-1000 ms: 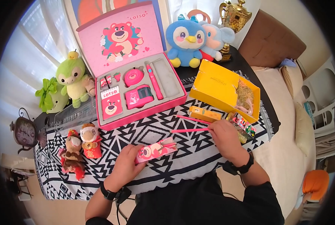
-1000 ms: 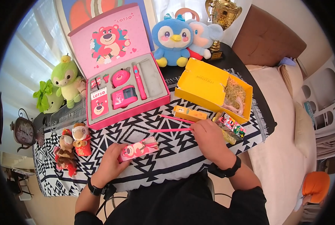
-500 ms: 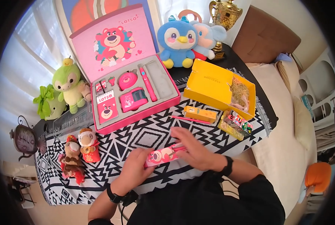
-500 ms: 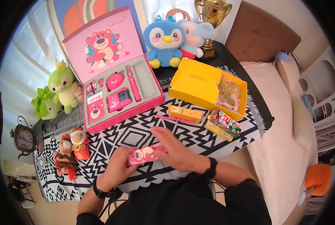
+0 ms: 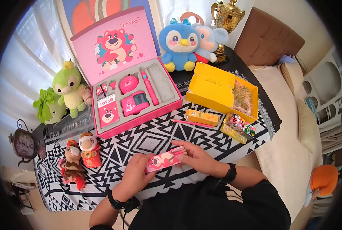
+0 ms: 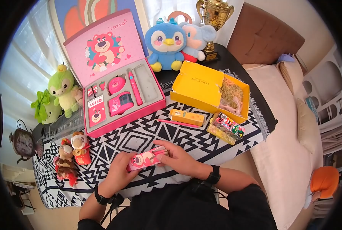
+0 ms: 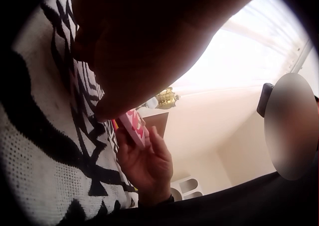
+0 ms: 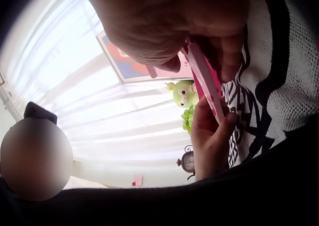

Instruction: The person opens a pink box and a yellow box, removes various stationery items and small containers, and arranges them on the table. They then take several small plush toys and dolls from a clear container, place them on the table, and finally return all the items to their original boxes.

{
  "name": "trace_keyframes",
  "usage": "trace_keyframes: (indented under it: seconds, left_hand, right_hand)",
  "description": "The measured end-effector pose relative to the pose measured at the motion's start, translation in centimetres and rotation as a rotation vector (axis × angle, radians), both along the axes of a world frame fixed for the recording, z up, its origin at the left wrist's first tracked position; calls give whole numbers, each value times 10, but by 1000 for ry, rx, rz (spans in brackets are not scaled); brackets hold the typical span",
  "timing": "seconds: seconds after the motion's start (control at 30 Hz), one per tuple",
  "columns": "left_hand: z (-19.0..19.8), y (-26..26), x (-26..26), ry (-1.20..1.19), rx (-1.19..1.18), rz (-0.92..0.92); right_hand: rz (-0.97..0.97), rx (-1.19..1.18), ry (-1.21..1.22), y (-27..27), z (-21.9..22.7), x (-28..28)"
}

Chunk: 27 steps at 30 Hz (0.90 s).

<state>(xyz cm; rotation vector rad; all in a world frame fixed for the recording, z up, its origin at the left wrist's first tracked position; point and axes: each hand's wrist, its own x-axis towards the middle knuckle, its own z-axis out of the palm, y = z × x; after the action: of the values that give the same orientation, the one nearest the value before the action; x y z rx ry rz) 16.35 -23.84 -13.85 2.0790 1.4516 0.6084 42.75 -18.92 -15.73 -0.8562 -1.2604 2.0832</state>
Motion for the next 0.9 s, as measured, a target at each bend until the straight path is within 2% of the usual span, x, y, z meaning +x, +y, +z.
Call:
trace_keyframes:
  seconds: [0.03,0.13,0.27,0.33,0.37,0.43,0.47,0.53,0.57,0.63,0.77,0.83,0.9]
  left_hand:
    - [0,-1,2,7,1,-6]
    - [4,0,5,13,10,-12]
    - [3,-1,3,18,-8,-9]
    - [3,-2,0,29,14,-11]
    - [3,-1,-4,29,13,-10]
    - [4,2,-13,27,62,53]
    - [5,3,-16,26,63,60]
    - [8,3,-20,72,81,87]
    - [8,3,-22,81,61,92]
    - [6,3,-23,82,67,98]
    - [1,1,-24,74,45,103]
    - [2,0,-25,68,38,105]
    - [2,-2,-27,62,26,111]
  right_hand:
    - [-7,80,-32,-2,0,0]
    - [-20,82,-113,2,-3,1]
    - [-57,32,-12,4,5,-1]
    - [147,241,-458,18,20,9]
    - [148,240,-458,21,21,13]
    - [-304,1241,-850,29,18,21]
    - [-299,1245,-845,34,15,27]
    - [-235,1310,-1148,41,6,38]
    - [-237,1310,-1145,41,3,38]
    - [-156,1333,-1388,41,0,37]
    - [-56,1255,-1392,38,6,39]
    - [-158,1208,-1065,40,2,45]
    - [-176,1201,-983,38,25,44]
